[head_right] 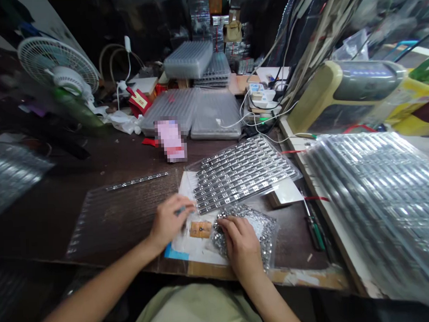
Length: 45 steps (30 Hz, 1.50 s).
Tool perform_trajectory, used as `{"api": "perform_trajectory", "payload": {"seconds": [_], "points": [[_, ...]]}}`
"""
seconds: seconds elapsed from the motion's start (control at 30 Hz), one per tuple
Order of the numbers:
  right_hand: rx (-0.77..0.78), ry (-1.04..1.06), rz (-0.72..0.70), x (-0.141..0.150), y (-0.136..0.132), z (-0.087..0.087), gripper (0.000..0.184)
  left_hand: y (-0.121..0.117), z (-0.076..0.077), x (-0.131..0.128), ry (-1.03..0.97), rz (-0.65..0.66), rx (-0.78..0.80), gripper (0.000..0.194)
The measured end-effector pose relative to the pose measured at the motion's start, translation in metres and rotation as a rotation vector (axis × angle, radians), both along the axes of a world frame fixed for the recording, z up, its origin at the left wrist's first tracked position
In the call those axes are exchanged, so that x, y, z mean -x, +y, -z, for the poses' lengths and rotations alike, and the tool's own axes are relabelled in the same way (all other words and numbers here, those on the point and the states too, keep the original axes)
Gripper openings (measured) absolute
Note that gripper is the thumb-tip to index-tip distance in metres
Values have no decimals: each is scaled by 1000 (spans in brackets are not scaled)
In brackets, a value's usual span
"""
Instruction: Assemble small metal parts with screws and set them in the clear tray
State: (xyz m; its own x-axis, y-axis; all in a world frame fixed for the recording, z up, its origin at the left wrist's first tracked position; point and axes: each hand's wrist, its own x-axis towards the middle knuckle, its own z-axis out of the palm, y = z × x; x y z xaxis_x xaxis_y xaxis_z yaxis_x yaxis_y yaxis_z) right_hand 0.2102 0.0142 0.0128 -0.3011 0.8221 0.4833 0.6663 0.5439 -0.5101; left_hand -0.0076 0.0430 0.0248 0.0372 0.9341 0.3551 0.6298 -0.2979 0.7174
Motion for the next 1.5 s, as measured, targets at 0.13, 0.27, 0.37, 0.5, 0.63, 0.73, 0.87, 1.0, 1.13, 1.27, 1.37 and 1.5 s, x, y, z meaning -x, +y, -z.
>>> {"api": "perform_trajectory", "payload": {"seconds": [0.13, 0.27, 0.37, 0.5, 0.63, 0.73, 0.87, 1.0, 1.13, 1.27, 1.37, 1.5], "points": [[65, 5, -69, 10, -3, -3, 11, 68, -4, 54, 137, -244, -29, 9], [162, 19, -67, 26, -3, 1, 11, 102, 12, 86, 207, -266, 10, 12], [195, -25, -66, 36, -1, 5, 12, 100, 22, 95, 228, -258, 22, 15], [157, -81, -47, 41, 0, 6, 13, 92, 19, 100, 276, -259, 42, 13], [130, -120, -41, 41, -1, 7, 13, 88, 5, 82, 321, -231, 42, 12], [109, -146, -33, 42, -1, 8, 14, 92, -4, 50, 351, -95, 47, 11], [81, -179, -6, 45, 0, 9, 12, 104, -8, 10, 344, -20, 87, 9], [61, -213, 51, 49, 0, 10, 24, 110, -9, 4, 310, -39, 108, 8], [71, -179, 41, 48, 1, 9, 20, 84, -14, 24, 34, -50, 181, 15], [85, -166, -1, 48, 0, 10, 9, 28, -20, 39, -464, 61, 457, 32], [90, -186, -6, 47, 0, 8, 7, -12, -14, 38, -555, 82, 608, 31], [32, -266, 52, 31, 1, 0, 19, -43, 0, 24, -443, 18, 541, 21]]}}
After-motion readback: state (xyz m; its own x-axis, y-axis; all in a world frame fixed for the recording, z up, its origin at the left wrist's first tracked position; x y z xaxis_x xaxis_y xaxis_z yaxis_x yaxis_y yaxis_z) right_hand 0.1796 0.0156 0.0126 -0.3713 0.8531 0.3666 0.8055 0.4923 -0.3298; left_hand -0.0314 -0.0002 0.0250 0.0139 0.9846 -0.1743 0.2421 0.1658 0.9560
